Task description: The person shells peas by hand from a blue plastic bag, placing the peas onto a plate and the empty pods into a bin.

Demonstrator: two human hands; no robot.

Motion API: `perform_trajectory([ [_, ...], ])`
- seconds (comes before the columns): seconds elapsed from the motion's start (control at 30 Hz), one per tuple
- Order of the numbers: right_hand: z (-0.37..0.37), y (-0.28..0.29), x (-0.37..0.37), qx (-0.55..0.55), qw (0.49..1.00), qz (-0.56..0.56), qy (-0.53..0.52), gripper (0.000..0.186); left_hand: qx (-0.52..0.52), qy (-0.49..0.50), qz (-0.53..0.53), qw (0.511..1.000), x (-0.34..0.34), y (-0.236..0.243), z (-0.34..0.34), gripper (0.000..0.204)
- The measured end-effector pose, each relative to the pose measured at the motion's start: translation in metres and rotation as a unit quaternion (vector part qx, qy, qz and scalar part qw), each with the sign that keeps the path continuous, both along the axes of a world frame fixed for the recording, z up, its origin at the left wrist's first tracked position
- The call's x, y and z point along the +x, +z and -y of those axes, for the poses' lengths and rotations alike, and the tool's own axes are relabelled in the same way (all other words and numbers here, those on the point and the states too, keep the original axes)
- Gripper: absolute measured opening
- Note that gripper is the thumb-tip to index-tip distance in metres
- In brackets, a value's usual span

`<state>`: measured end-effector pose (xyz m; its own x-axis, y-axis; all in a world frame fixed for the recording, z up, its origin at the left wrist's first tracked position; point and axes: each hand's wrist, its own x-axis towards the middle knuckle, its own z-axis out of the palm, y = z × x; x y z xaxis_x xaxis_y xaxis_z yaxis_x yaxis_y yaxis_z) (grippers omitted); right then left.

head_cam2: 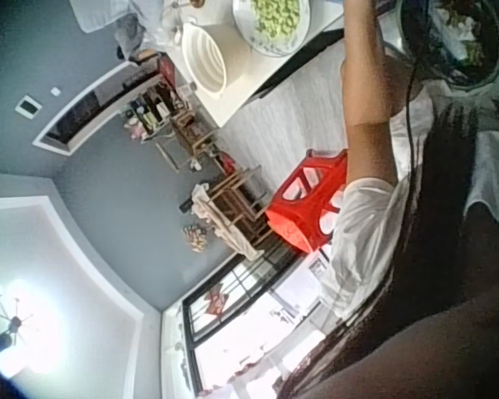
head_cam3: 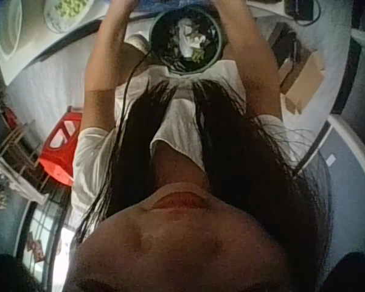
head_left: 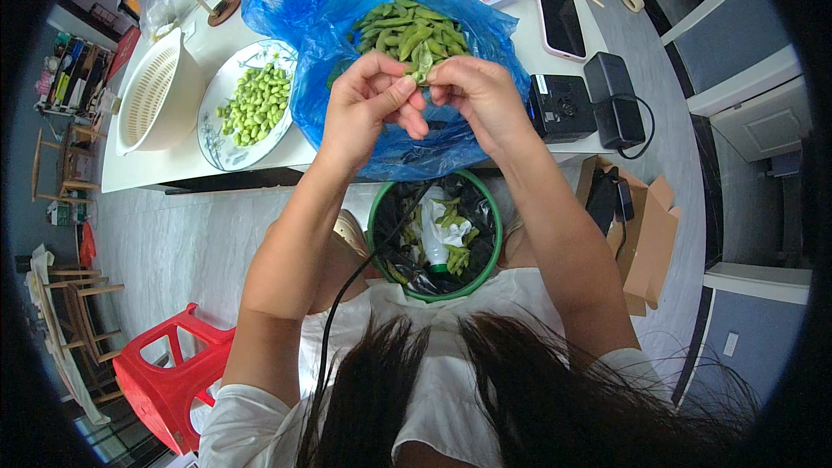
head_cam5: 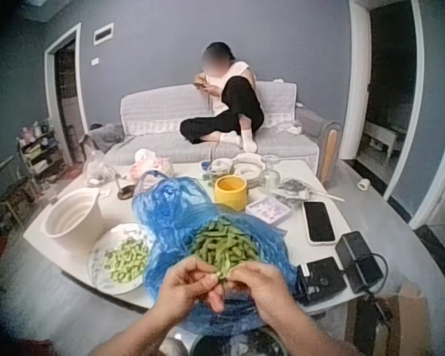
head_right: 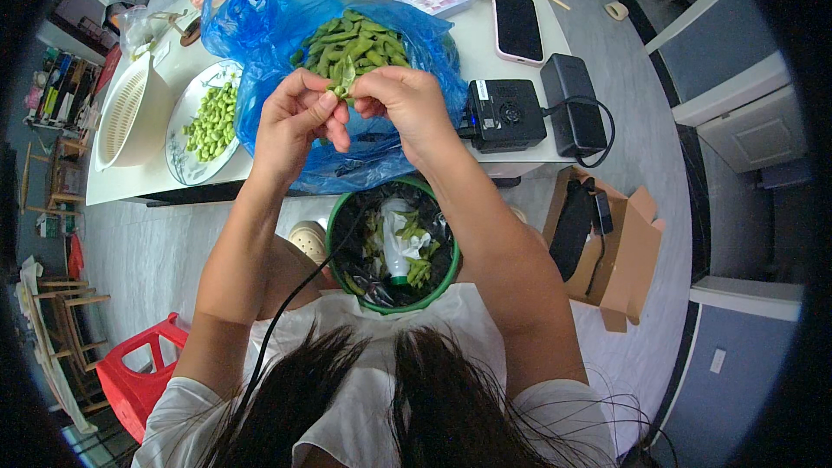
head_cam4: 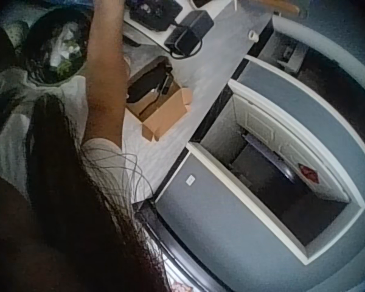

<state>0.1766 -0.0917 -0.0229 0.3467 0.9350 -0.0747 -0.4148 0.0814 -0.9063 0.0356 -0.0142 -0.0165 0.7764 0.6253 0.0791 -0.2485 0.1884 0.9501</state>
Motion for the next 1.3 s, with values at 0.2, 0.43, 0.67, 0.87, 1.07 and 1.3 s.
perform_trajectory([
  [0.2,-0.005,-0.002,-0.003,-0.011,0.99,-0.133,0.042,0.009,-0.1,0.005,0.065,0.993,0.001,0.0,0.0,0.006],
  [0.43,-0.001,0.007,-0.002,-0.022,0.994,-0.037,0.097,0.018,0.112,0.067,-0.008,0.991,0.003,-0.003,0.002,0.013],
  [0.67,0.001,0.009,-0.002,-0.015,0.996,-0.045,0.076,0.013,0.225,0.138,-0.067,0.962,0.003,-0.001,0.009,0.013],
  [0.87,0.001,0.008,0.003,-0.032,0.994,-0.09,0.054,0.014,0.253,0.146,-0.087,0.952,0.002,0.004,0.016,0.016],
  [1.07,0.002,0.009,0.014,-0.08,0.993,-0.087,-0.002,0.012,0.277,-0.208,-0.229,0.91,-0.026,0.043,0.029,0.031],
  [1.3,-0.005,-0.018,0.009,-0.12,0.925,0.344,-0.105,0.011,0.261,-0.064,-0.249,0.931,-0.022,0.028,0.019,0.017],
])
